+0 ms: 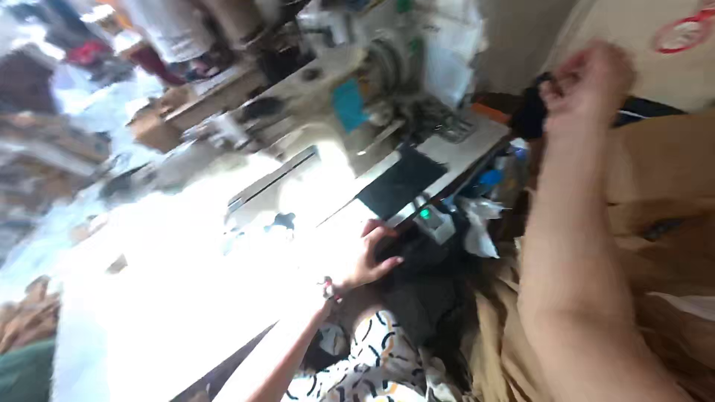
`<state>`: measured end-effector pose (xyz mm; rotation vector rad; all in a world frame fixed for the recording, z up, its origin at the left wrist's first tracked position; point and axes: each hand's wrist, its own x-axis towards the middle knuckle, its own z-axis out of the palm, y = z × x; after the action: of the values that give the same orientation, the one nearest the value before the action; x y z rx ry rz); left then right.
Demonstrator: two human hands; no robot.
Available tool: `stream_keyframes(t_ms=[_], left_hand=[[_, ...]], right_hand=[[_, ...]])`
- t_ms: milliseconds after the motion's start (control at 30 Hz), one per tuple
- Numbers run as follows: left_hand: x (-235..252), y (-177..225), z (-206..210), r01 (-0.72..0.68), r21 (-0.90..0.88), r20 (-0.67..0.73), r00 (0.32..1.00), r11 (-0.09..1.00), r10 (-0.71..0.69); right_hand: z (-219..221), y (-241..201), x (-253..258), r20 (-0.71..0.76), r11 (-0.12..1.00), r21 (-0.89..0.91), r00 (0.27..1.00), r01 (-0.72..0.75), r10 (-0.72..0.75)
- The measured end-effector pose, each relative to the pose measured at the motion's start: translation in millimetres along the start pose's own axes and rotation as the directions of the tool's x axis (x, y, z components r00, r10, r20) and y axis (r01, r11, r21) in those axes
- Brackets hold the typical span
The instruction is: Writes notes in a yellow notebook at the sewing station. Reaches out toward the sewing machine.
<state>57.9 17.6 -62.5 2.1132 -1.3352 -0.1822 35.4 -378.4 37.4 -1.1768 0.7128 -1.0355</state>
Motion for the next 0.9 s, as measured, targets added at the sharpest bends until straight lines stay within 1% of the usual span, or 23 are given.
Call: stream_keyframes(t_ms=[67,100,133,167,200,233,267,300,333,367,433,500,567,600,633,667,700,767,800,833,867,900], left_hand=[[-29.6,26.4,-9.8,-0.084,-0.025,-0.032,0.996,0.996,0.083],[-52.5,41.5,-15.6,-0.155,0.01,-0.055,0.986,0.988,0.155],[-80.0,53.8,-22.5,-0.223,0.073,-0.066,0.971,0.972,0.228],[-109.4,60.7,-29.8,-0.267,0.144,-0.077,0.957,0.953,0.279],[-139.6,61.3,-36.7,-0.266,0.198,-0.101,0.952,0.944,0.289],[-169.6,56.2,-43.3,-0.224,0.219,-0.14,0.956,0.95,0.258],[-198.1,47.2,-49.9,-0.152,0.219,-0.199,0.96,0.964,0.197],[-224.9,37.0,-57.4,-0.063,0.206,-0.264,0.957,0.977,0.117],[-249.9,27.2,-64.8,0.033,0.191,-0.332,0.943,0.981,0.033],[-272.1,19.4,-72.0,0.13,0.179,-0.402,0.914,0.975,-0.048],[-309.5,7.9,-84.0,0.287,0.157,-0.535,0.829,0.945,-0.163],[-338.9,-3.0,-92.5,0.361,0.11,-0.642,0.737,0.926,-0.211],[-359.7,-14.8,-94.6,0.384,0.064,-0.73,0.647,0.921,-0.219],[-366.0,-18.3,-93.8,0.384,0.04,-0.756,0.615,0.922,-0.224],[-369.0,-18.5,-93.7,0.369,0.012,-0.762,0.605,0.929,-0.23],[-370.0,-14.9,-94.5,0.334,-0.016,-0.744,0.626,0.942,-0.235],[-369.5,-9.0,-95.5,0.279,-0.049,-0.697,0.678,0.959,-0.233],[-363.7,5.9,-90.6,0.128,-0.148,-0.523,0.832,0.981,-0.187],[-357.5,14.9,-83.7,0.059,-0.223,-0.414,0.898,0.973,-0.149],[-349.7,23.0,-74.0,0.011,-0.309,-0.303,0.947,0.951,-0.109],[-340.6,28.6,-62.4,-0.026,-0.391,-0.2,0.978,0.92,-0.057],[-330.8,30.9,-50.3,-0.065,-0.459,-0.127,0.992,0.886,0.008]], right_hand=[[17.7,-12.7,-59.2,0.066,0.999,0.012,0.997,0.03,-0.031],[27.6,-13.7,-96.2,0.144,0.997,-0.036,0.988,0.068,-0.062],[36.3,-9.3,-138.9,0.263,0.985,-0.112,0.96,0.133,-0.1],[44.9,-0.6,-183.8,0.415,0.954,-0.193,0.9,0.231,-0.134],[53.8,11.6,-228.8,0.59,0.904,-0.24,0.793,0.355,-0.155],[64.7,26.0,-272.1,0.742,0.837,-0.234,0.647,0.495,-0.175],[78.1,42.1,-310.3,0.842,0.767,-0.189,0.504,0.613,-0.195],[91.8,58.6,-341.5,0.897,0.709,-0.145,0.393,0.69,-0.2],[103.1,71.7,-366.0,0.931,0.661,-0.13,0.321,0.739,-0.176],[112.1,82.5,-382.7,0.952,0.624,-0.138,0.277,0.77,-0.132],[124.2,102.8,-393.6,0.973,0.526,-0.136,0.214,0.839,-0.09],[128.7,114.5,-385.7,0.974,0.472,-0.129,0.2,0.872,-0.103],[134.4,119.8,-361.7,0.965,0.44,-0.141,0.222,0.887,-0.138],[137.7,120.8,-347.3,0.957,0.433,-0.165,0.25,0.886,-0.146],[139.6,119.9,-335.0,0.948,0.422,-0.201,0.284,0.884,-0.145],[139.6,117.0,-326.1,0.939,0.405,-0.233,0.312,0.884,-0.142],[138.7,108.8,-323.6,0.935,0.384,-0.253,0.326,0.888,-0.137],[131.2,81.6,-331.6,0.952,0.354,-0.227,0.284,0.907,-0.115],[120.5,66.8,-339.1,0.967,0.363,-0.22,0.253,0.905,-0.043],[104.6,54.0,-346.8,0.966,0.398,-0.257,0.229,0.881,0.117],[84.0,45.6,-353.6,0.916,0.427,-0.34,0.192,0.838,0.353],[59.1,43.5,-360.5,0.795,0.421,-0.443,0.13,0.791,0.592]])
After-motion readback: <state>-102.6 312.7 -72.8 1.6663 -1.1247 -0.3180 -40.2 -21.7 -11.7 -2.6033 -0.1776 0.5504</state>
